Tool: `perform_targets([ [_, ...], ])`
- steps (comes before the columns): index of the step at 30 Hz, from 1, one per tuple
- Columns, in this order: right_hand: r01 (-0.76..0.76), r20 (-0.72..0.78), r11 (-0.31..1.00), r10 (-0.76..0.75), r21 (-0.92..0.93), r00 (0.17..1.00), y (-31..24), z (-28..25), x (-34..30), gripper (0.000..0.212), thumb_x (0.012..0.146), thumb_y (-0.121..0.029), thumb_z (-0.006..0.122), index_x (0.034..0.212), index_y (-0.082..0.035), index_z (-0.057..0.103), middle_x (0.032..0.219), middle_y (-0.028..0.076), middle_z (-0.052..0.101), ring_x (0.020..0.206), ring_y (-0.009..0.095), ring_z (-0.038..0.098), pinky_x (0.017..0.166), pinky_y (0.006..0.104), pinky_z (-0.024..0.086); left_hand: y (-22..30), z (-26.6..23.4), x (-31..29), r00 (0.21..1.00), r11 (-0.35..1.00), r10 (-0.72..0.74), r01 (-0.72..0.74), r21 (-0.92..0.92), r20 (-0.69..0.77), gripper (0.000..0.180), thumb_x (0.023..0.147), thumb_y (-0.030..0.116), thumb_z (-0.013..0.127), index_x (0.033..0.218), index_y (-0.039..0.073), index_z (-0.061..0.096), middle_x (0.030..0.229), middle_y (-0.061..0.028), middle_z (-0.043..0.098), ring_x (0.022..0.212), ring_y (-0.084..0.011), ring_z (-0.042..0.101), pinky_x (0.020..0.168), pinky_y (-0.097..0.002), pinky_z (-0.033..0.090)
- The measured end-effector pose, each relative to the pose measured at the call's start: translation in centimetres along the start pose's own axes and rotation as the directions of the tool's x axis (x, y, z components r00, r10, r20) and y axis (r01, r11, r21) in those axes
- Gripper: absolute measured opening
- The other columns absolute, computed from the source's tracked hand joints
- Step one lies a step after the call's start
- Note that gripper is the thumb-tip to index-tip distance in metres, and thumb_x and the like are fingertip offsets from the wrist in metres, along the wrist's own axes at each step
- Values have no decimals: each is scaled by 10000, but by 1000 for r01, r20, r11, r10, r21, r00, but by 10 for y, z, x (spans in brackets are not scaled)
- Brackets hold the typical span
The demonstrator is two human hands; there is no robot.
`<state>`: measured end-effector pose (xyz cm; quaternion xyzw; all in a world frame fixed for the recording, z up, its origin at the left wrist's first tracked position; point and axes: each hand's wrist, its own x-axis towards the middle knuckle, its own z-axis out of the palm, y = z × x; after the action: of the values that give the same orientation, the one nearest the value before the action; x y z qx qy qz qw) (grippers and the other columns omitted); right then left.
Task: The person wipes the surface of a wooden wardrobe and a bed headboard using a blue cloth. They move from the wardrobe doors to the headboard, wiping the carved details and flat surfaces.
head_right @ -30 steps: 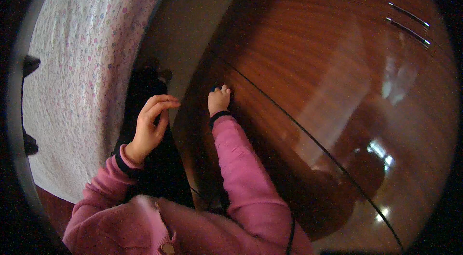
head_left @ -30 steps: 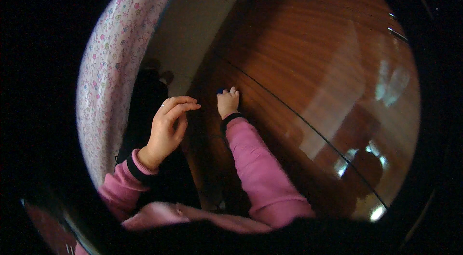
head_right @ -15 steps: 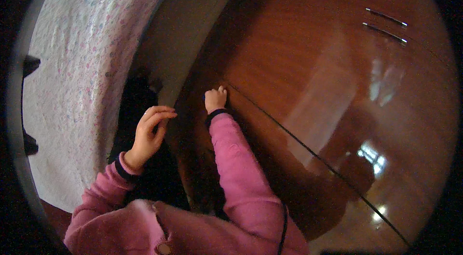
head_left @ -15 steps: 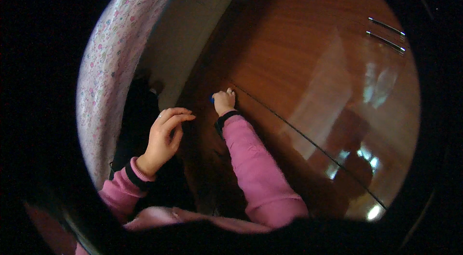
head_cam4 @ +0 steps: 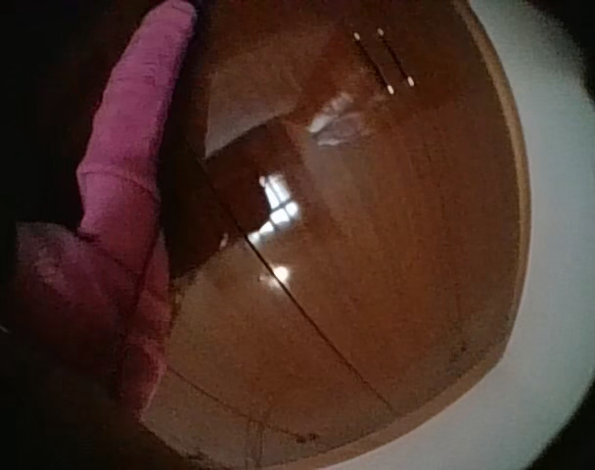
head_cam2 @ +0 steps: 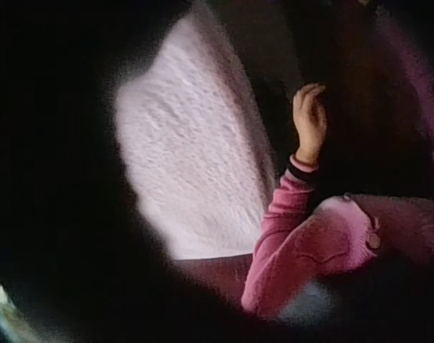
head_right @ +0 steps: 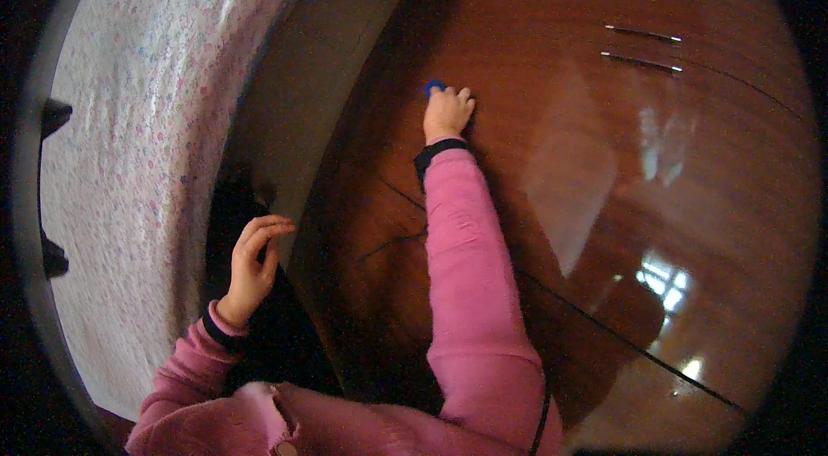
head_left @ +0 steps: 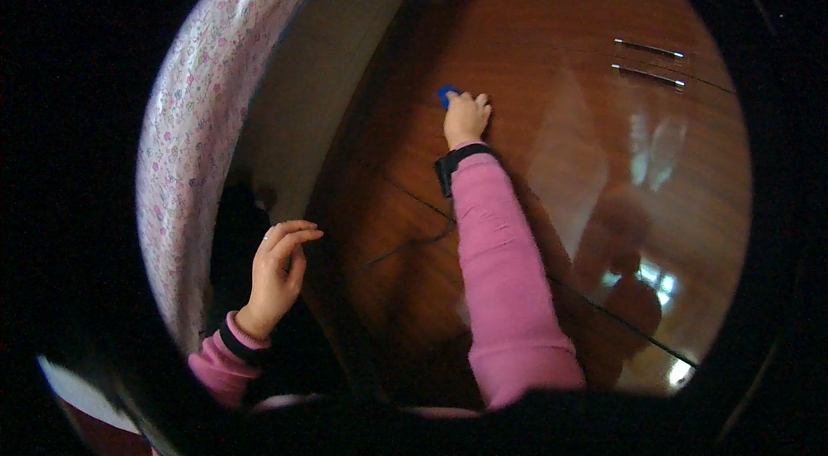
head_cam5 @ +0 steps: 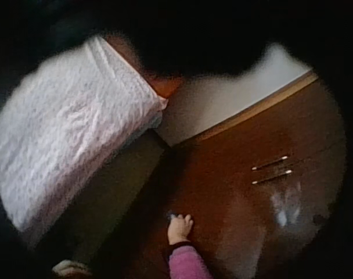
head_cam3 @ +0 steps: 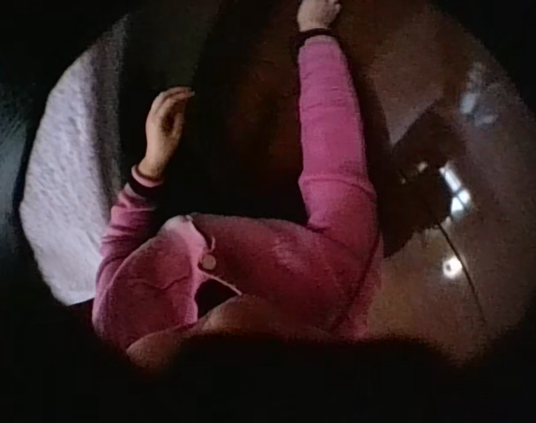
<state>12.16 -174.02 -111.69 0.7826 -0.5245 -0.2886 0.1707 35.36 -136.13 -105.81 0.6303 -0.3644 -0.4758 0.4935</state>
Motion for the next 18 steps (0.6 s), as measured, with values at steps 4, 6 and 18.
perform_targets([
  [4, -106, -167, 993, 97, -45, 981, 59, -51, 33, 298, 1033, -154, 536, 1212, -193, 772, 1184, 110, 739, 1191, 404, 584, 988, 534, 462, 10, 0, 14, 1000, 999, 14, -14, -41, 1, 404, 842, -167, 558, 1138, 39, 739, 1231, -148, 692, 1170, -344, 659, 1020, -400, 516],
  [6, -151, -245, 988, 138, -35, 960, 77, -71, 46, 296, 1037, -152, 539, 1239, -163, 755, 1230, 113, 725, 1222, 401, 578, 1008, 538, 465, 12, -2, 21, 1000, 999, 18, -18, -50, -7, 407, 833, -156, 566, 1137, 51, 742, 1233, -144, 691, 1164, -352, 656, 1018, -406, 516],
  [18, -54, -179, 998, 46, -42, 983, 37, -23, 52, 306, 1020, -142, 545, 1239, -156, 759, 1246, 111, 709, 1202, 394, 568, 1004, 511, 466, 9, 2, 41, 999, 999, 29, -29, -23, -17, 382, 861, -150, 572, 1136, 51, 743, 1230, -138, 692, 1164, -344, 658, 1014, -401, 520],
])
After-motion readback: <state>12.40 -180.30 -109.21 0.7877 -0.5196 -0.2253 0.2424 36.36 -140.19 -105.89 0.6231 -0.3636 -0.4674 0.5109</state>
